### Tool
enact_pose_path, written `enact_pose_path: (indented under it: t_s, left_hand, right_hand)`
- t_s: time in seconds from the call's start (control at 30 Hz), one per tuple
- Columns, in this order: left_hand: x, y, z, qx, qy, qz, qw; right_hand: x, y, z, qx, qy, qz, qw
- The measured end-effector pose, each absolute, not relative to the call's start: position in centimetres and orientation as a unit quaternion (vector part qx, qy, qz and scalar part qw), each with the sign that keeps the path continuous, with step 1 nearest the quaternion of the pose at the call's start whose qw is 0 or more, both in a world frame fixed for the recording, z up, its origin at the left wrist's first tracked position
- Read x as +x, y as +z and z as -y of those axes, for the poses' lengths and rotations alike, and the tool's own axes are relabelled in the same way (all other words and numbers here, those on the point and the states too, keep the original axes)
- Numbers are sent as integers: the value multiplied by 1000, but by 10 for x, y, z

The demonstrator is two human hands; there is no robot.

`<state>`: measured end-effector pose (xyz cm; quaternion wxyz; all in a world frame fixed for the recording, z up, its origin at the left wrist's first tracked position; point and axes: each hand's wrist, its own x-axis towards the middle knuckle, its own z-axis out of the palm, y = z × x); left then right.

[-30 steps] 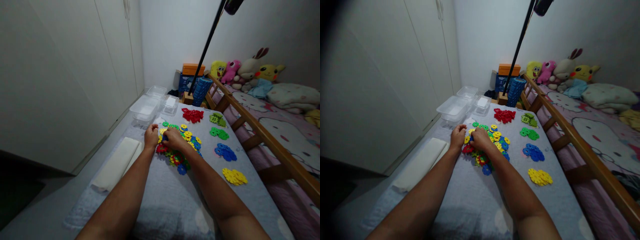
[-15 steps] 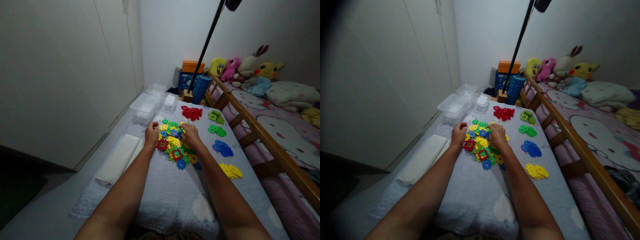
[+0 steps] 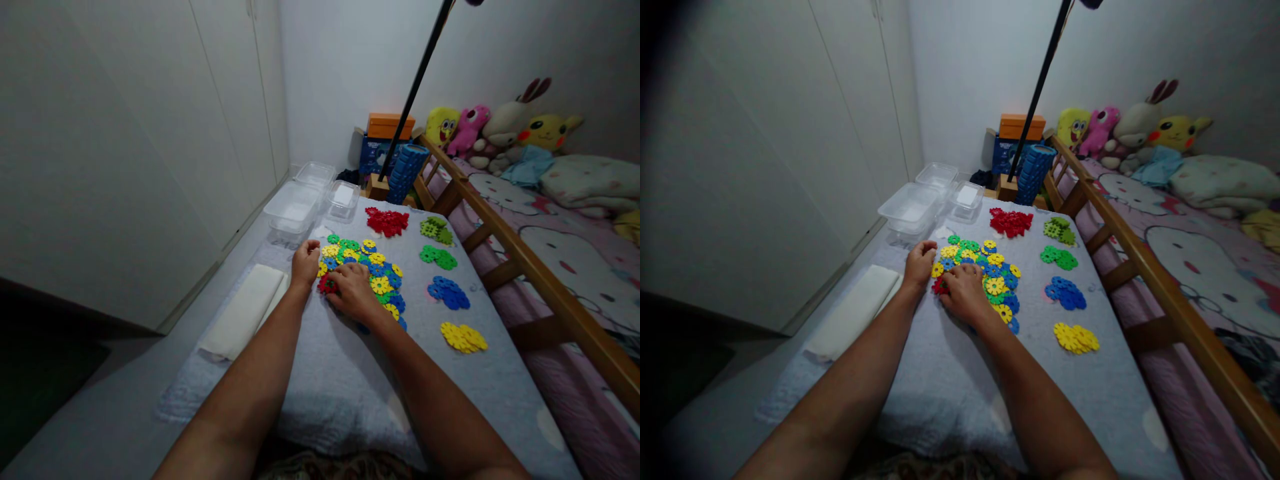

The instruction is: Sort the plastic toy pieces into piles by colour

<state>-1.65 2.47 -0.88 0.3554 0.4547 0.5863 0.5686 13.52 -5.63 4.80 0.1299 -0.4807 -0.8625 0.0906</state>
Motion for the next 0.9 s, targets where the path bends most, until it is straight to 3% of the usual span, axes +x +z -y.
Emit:
enact_pose_path:
  t_s: [0.3, 0.53, 0.7, 0.9]
  left_hand:
    - [-11, -6, -22, 509, 521, -599, 332]
    - [-3, 0, -12, 673, 393, -592, 205]
    - [-2, -3, -11, 717, 325, -596, 160]
    - [-2, -2, -10, 743, 308, -574, 151]
  right_hand:
    - [178, 44, 26, -497, 181, 780, 333]
    - [219, 44, -6, -579, 230, 601, 501]
    - [242, 43, -40, -629, 316, 445, 553]
    - [252, 37, -82, -680, 340, 318, 566]
